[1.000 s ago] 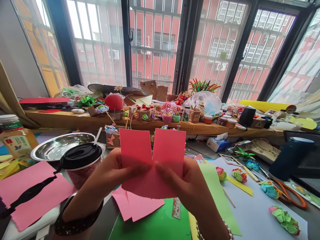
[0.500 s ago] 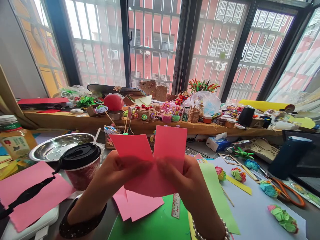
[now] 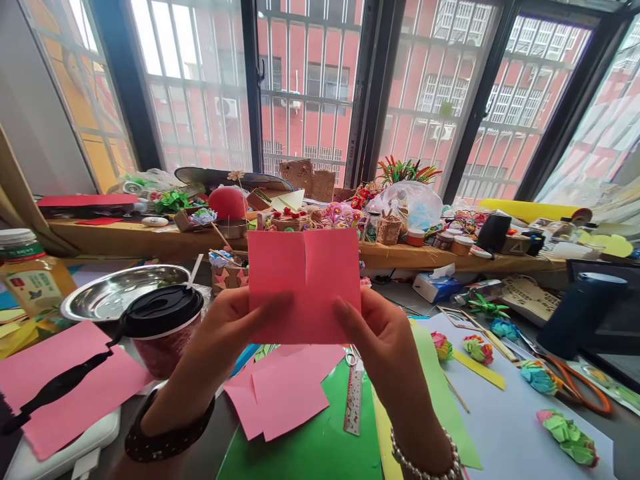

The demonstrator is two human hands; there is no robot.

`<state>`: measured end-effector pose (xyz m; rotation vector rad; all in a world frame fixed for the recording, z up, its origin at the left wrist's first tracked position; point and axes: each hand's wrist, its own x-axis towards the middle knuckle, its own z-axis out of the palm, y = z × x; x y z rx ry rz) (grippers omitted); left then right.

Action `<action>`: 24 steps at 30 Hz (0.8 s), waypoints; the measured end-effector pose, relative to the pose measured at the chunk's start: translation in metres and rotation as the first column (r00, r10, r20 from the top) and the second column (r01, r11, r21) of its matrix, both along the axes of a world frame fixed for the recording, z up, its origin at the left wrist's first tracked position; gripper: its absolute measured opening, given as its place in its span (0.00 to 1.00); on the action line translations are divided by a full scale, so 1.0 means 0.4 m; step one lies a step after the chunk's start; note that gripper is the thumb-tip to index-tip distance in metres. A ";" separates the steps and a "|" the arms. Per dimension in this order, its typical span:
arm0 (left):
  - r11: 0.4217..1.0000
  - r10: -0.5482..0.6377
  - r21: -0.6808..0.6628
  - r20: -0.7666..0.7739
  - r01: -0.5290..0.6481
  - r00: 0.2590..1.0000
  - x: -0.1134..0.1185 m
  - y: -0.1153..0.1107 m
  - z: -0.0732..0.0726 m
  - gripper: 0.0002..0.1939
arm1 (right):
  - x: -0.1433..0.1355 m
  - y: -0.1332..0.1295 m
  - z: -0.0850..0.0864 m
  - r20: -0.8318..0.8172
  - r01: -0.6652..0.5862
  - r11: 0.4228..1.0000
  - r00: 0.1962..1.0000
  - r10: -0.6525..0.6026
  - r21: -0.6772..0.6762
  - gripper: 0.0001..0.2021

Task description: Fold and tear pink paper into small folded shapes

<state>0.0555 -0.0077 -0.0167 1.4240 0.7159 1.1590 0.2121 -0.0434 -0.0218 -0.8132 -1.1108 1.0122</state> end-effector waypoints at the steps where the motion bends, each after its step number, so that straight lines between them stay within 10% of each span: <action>1: 0.999 0.038 0.023 0.036 -0.039 0.999 0.002 0.004 -0.005 0.10 | 0.002 0.004 -0.001 0.004 -0.025 0.999 1.000 0.025 0.035 0.07; 10: 0.914 0.242 0.372 -0.177 -0.163 0.954 -0.003 0.023 -0.008 0.15 | 0.016 0.020 -0.016 0.245 0.270 0.949 0.921 -0.304 0.163 0.02; 13: 0.568 0.668 0.705 -0.094 -0.424 0.739 -0.023 0.025 0.003 0.29 | 0.040 0.034 -0.021 0.642 0.328 0.882 0.604 -0.472 0.339 0.06; 16: 0.327 0.761 0.920 -0.119 -0.218 0.637 -0.029 0.018 0.008 0.28 | 0.049 0.044 -0.027 0.814 0.196 0.874 0.319 -0.485 0.444 0.05; 20: 0.382 0.667 0.916 -0.364 0.121 0.650 -0.015 0.014 -0.003 0.09 | 0.033 0.038 -0.023 0.813 0.096 0.879 0.344 -0.470 0.467 0.04; 24: 0.521 0.603 0.850 -0.301 -0.079 0.739 -0.005 0.021 -0.010 0.06 | 0.025 0.028 -0.014 0.703 0.200 0.883 0.541 -0.461 0.425 0.05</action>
